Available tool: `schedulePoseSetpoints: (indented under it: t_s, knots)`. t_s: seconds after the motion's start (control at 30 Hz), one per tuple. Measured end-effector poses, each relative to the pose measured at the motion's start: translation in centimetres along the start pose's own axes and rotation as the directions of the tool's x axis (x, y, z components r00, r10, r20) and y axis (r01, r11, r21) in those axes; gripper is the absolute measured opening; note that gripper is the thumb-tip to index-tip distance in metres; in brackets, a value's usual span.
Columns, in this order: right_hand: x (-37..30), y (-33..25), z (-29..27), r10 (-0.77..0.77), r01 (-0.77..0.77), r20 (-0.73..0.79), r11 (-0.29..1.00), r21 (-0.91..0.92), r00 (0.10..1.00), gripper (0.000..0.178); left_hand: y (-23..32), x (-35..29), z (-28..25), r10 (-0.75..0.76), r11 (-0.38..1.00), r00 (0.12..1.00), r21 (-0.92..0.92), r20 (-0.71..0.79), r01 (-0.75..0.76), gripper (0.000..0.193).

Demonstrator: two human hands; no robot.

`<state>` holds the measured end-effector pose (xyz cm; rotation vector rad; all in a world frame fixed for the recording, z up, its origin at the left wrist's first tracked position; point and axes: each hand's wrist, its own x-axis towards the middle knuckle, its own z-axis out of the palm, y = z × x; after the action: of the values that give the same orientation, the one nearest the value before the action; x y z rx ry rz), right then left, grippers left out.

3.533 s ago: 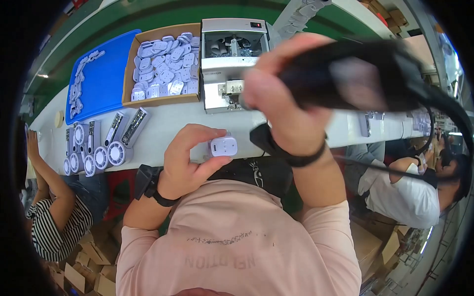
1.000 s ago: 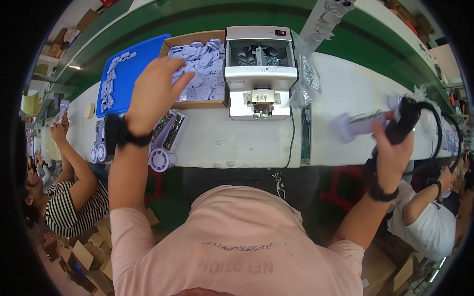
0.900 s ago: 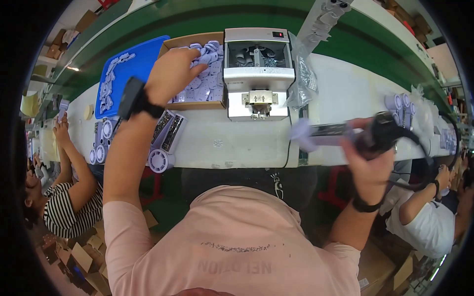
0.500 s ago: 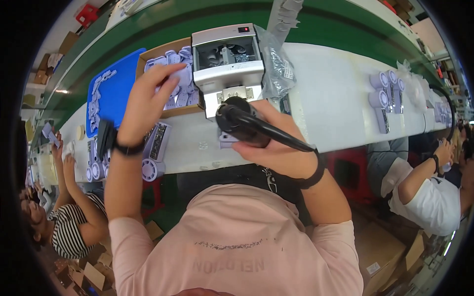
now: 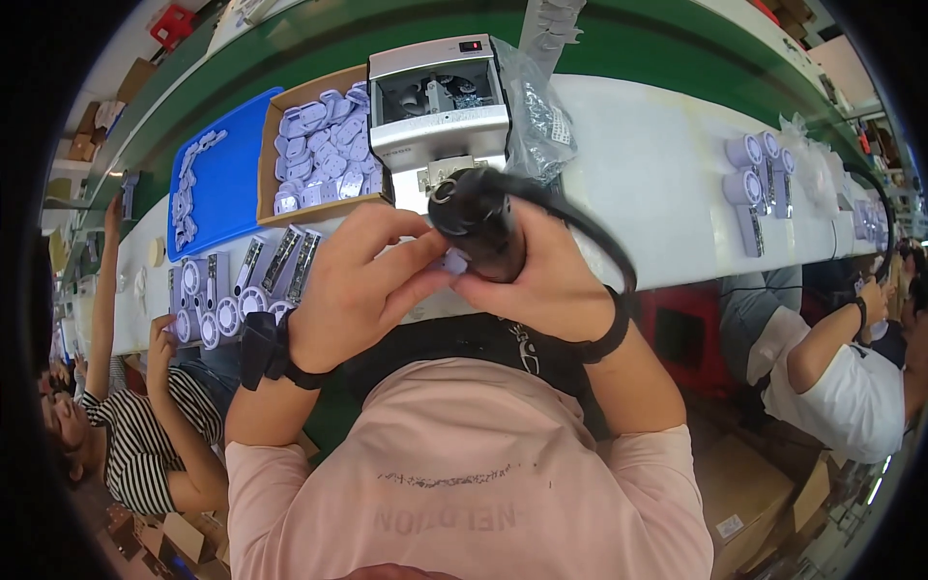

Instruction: Assemble small electronic or mechanical components using a handheld electric screwdriver on a factory production line.

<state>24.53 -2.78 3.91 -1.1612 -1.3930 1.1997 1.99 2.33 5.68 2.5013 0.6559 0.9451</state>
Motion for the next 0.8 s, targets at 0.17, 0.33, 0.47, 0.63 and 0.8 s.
schedulePoseSetpoints:
  t_s: [0.17, 0.33, 0.47, 0.63, 0.8]
  knots:
    - [-0.7, -0.9, -2.9, 0.191, -0.215, 0.112, 0.94, 0.264, 0.975, 0.054, -0.7, -1.3, 1.2, 0.013, 0.999, 0.998, -0.043, -0.062, -0.016, 0.043]
    - [1.7, -2.6, -4.1, -0.151, 0.203, -0.166, 0.908, 0.366, 0.975, 0.055, 1.1, -3.3, 1.3, -0.039, 0.987, 0.993, -0.16, -0.108, 0.022, 0.045]
    - [4.9, -3.5, -0.2, -0.435, 0.455, -0.131, 0.843, 0.288, 0.891, 0.046, 1.0, -3.9, 1.1, -0.097, 0.983, 0.991, -0.163, -0.092, 0.081, 0.046]
    - [7.3, -2.0, 2.8, -0.508, 0.5, -0.045, 0.857, -0.125, 0.86, 0.043, 0.3, -5.1, 1.3, -0.121, 0.978, 0.976, -0.188, -0.181, 0.086, 0.042]
    - [7.5, -1.6, 3.8, -0.264, 0.266, -0.032, 0.963, 0.05, 0.964, 0.041, 0.1, -6.1, 1.4, -0.227, 0.938, 0.95, -0.31, -0.214, 0.154, 0.037]
